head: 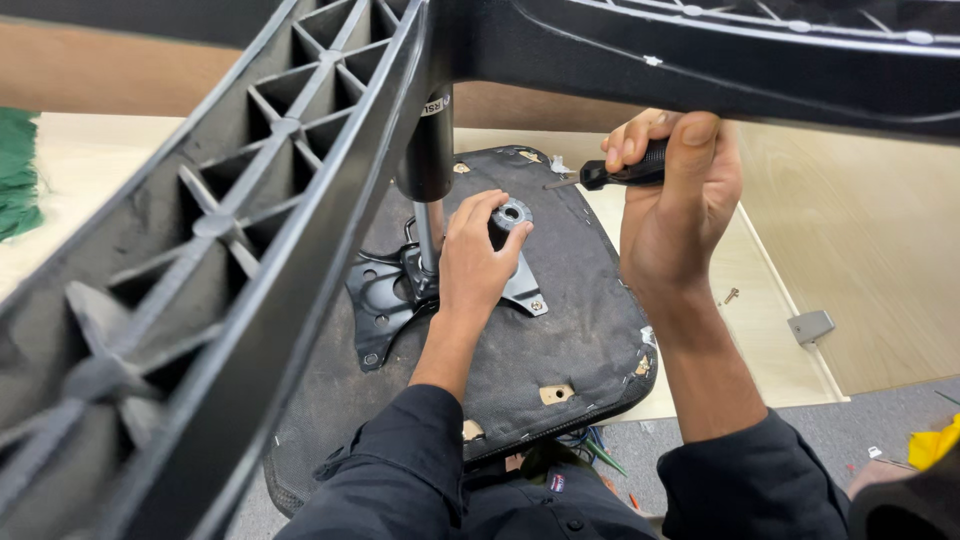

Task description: The person uses a screwdriver to tighten screws on the base of an inverted office chair, securing the central column to the seat plate. The person works on multiple fasteners around the base while the chair remains upside down on a work surface.

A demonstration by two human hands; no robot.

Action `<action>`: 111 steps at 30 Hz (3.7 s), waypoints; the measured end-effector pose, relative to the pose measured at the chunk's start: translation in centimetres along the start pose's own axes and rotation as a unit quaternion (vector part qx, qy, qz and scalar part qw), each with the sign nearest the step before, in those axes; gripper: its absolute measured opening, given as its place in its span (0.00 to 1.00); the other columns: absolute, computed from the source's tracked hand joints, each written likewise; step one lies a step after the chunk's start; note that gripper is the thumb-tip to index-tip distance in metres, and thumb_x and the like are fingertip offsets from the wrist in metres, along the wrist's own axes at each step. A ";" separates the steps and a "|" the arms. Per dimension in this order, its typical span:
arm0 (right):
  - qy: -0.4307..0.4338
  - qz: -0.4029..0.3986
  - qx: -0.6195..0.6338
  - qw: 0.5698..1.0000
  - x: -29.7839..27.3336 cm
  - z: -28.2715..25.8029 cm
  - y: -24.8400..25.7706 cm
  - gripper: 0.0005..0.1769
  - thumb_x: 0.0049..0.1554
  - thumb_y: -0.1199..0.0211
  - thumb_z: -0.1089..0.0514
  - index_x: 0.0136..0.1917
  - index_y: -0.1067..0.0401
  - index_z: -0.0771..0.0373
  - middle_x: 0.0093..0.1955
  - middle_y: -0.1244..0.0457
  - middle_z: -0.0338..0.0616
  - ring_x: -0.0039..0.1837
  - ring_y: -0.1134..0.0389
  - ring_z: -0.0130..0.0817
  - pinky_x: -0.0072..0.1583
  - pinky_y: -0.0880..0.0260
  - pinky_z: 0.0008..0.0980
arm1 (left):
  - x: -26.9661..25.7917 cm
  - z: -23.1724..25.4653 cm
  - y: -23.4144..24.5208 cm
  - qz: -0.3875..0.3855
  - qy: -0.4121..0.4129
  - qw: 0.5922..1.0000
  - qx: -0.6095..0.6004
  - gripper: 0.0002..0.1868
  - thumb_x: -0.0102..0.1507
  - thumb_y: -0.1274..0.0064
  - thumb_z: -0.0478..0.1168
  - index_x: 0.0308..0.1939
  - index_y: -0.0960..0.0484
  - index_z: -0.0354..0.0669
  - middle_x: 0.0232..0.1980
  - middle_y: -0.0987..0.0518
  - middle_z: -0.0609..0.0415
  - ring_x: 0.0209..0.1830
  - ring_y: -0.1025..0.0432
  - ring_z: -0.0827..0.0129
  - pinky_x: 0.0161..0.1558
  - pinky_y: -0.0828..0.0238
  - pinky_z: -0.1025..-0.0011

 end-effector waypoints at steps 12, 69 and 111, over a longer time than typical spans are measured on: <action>-0.007 0.021 -0.034 0.999 0.8 1.1 -1.8 0.26 0.73 0.43 0.37 0.52 0.38 0.63 0.45 0.39 0.46 0.47 0.38 0.32 0.55 0.34 0.32 | 1.8 -1.6 1.8 -0.032 -0.020 0.999 -0.036 0.22 0.58 0.36 0.44 0.53 0.18 0.39 0.59 0.20 0.51 0.62 0.27 0.56 0.63 0.32 0.64; -0.155 -0.054 -0.032 0.986 1.4 1.2 -1.7 0.17 0.66 0.54 0.55 0.64 0.42 0.66 0.56 0.38 0.45 0.64 0.37 0.33 0.70 0.37 0.39 | 1.2 0.9 -1.5 -0.043 0.026 0.997 -0.060 0.12 0.67 0.45 0.42 0.47 0.16 0.38 0.63 0.22 0.45 0.57 0.24 0.51 0.57 0.29 0.63; -0.173 -0.039 0.092 0.980 3.7 3.2 -2.6 0.18 0.67 0.56 0.55 0.62 0.39 0.72 0.56 0.35 0.51 0.60 0.33 0.37 0.67 0.33 0.40 | 2.6 0.4 -1.1 -0.048 0.046 0.996 -0.062 0.13 0.67 0.47 0.45 0.47 0.15 0.40 0.63 0.22 0.49 0.52 0.22 0.55 0.52 0.26 0.64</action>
Point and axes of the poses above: each hand's wrist, its own x-axis towards the middle knuckle, its own y-axis out of the back of the hand, z = x × y, the point moved 3 cm from there along x, towards the middle knuckle
